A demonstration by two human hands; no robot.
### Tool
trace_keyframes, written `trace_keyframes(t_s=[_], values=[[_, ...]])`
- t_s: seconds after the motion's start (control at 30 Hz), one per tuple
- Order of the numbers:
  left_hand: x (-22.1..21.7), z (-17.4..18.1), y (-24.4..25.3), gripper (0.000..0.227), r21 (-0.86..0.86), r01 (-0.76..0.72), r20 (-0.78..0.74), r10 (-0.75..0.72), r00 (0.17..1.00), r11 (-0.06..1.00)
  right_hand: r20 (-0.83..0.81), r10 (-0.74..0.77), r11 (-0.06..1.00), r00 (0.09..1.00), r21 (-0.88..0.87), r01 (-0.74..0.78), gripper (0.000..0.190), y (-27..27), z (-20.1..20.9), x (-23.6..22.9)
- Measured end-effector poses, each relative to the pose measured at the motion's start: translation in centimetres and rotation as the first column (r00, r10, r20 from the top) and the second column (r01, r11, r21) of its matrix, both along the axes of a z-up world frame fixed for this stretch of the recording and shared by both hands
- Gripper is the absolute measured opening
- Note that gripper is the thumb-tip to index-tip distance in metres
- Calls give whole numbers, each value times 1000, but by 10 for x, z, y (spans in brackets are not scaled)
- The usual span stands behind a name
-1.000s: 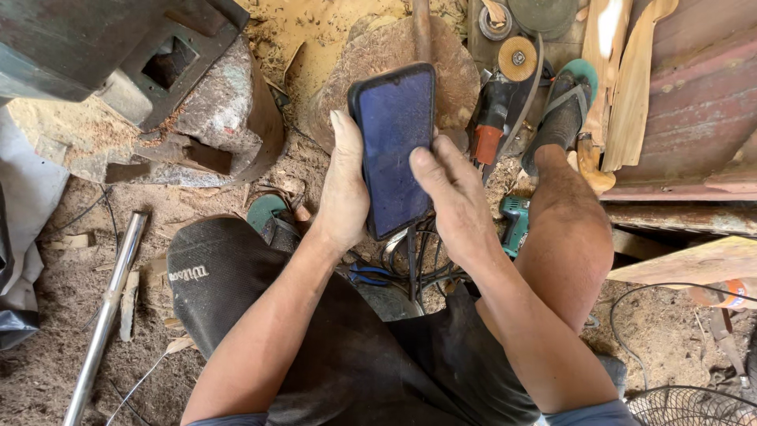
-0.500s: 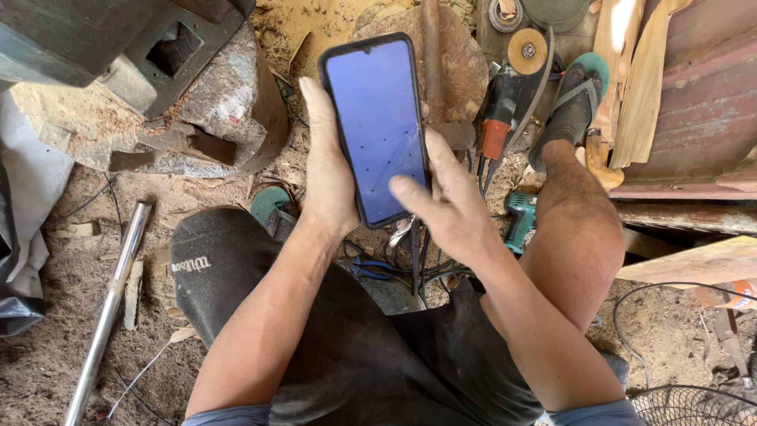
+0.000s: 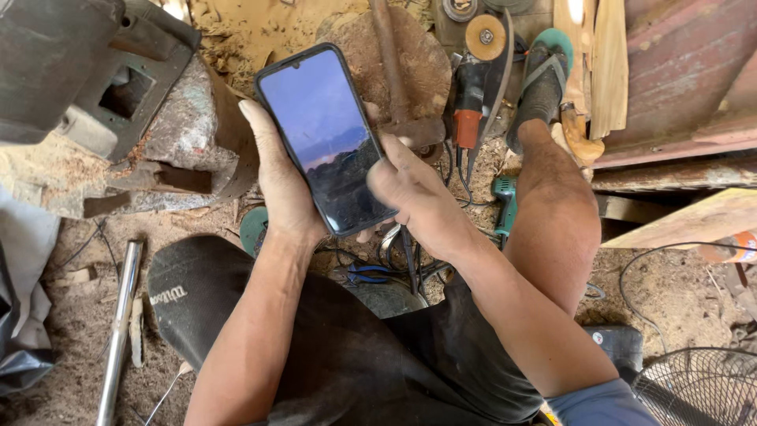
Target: The person sands a curved wooden handle against a rotating grinding wheel, then uses a power drill to make a hole in the handle, and finally uses an angle grinder to smooth a metal rod. The person handles the wooden handle, metal rod, power drill, and angle grinder.
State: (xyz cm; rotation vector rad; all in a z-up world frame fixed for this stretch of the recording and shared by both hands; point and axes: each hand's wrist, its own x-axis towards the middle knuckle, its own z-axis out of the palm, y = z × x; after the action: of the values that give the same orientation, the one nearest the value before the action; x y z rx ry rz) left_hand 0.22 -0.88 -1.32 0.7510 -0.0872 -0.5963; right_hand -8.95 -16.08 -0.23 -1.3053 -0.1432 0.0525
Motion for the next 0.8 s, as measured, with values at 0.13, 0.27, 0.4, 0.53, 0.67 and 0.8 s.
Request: trace_keyframes(t_s=[0.13, 0.27, 0.4, 0.53, 0.67, 0.8], values=[[-1, -13, -9, 85, 150, -144, 35, 140, 989, 978, -63, -264, 585, 962, -804, 108, 115, 15, 2, -4], [1, 13, -16, 71, 109, -108, -60, 115, 992, 988, 6, -258, 756, 966, -622, 206, 86, 17, 16, -6], [-15, 32, -32, 72, 364, -72, 155, 15, 988, 929, -311, -95, 995, 946, 9, 103, 63, -31, 27, -35], [-31, 27, -71, 71, 505, 149, 150, -256, 955, 850, -302, -193, 917, 934, 283, 281, 54, -98, 22, -101], [-56, 30, -136, 61, 452, 404, 209, -535, 819, 795, -323, -716, 649, 619, 21, 761, 43, -176, -10, -187], [-87, 13, -172, 43, 489, 412, 292, -590, 753, 769, -438, -879, 202, 190, 21, 979, 36, -241, -100, -236]])
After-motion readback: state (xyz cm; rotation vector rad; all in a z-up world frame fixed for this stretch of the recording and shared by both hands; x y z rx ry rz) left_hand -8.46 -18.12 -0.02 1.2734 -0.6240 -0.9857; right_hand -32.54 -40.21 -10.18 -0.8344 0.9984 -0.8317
